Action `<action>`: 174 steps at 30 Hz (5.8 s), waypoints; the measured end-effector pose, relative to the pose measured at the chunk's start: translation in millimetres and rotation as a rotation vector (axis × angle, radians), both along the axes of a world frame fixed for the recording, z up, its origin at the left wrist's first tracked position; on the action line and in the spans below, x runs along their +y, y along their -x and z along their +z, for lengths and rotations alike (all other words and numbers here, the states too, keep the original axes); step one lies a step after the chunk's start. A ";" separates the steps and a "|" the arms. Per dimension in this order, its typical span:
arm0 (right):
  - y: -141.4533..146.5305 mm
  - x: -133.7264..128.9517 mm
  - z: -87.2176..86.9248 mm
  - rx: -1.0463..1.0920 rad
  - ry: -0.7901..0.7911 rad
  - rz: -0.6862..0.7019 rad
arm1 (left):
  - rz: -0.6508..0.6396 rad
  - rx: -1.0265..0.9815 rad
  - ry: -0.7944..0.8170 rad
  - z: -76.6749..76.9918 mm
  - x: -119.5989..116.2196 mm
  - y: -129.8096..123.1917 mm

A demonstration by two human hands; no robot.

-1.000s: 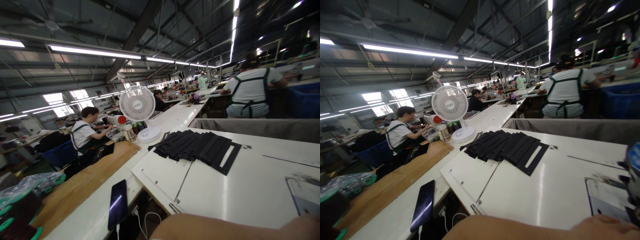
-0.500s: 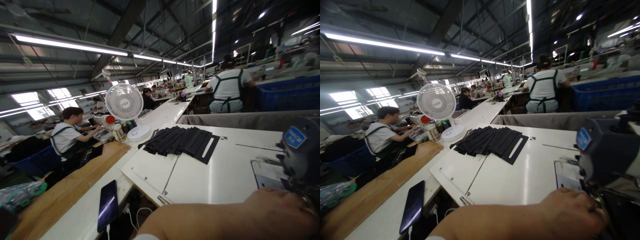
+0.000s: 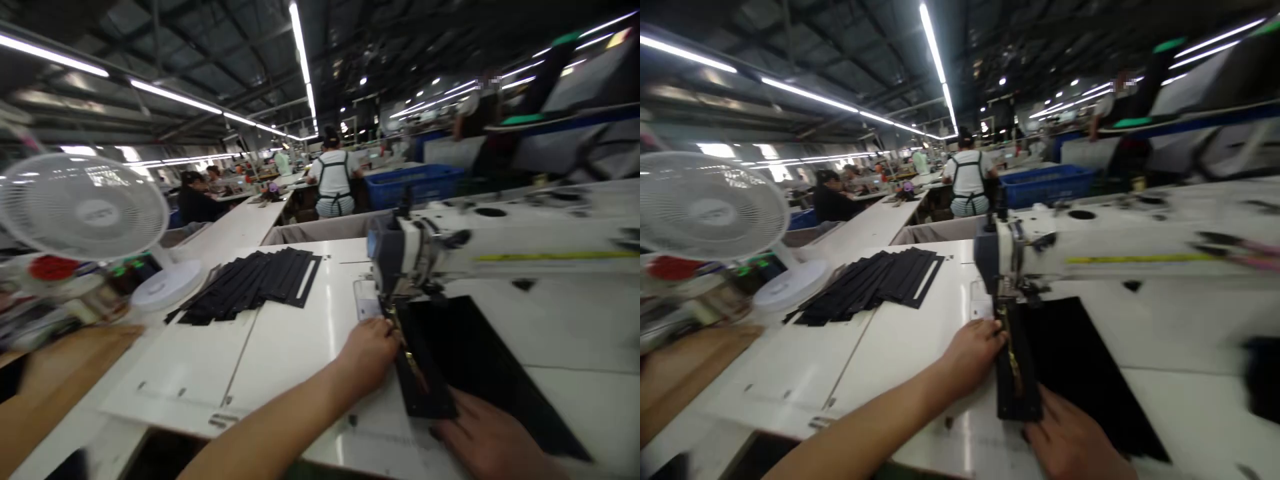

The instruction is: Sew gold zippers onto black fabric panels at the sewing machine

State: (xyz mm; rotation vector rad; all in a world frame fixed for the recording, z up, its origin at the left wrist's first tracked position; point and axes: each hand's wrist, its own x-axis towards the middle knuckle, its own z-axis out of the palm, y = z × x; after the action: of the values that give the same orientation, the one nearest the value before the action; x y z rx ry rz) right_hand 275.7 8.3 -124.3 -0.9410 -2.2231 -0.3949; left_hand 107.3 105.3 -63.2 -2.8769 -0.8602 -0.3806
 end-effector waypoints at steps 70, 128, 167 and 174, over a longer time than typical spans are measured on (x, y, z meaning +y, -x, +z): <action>-11.2 132.4 42.6 0.222 0.624 -0.590 | -0.073 -0.193 0.005 -17.3 36.5 -8.3; -14.7 107.5 44.7 0.128 0.349 -0.138 | -0.191 -0.213 -0.185 -18.9 61.8 -11.3; -24.7 116.1 42.2 0.094 0.297 -0.254 | -0.148 -0.254 -0.099 -12.4 68.4 -8.6; -28.0 75.5 54.9 -0.253 0.257 -0.555 | -0.201 -0.189 -0.134 5.6 23.6 -20.5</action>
State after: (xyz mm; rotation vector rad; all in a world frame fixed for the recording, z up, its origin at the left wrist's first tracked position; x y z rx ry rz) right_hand 303.7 83.7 -69.4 -1.7415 -2.2412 -0.5047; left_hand 127.8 128.9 -57.6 -2.8417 -0.5463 -0.7122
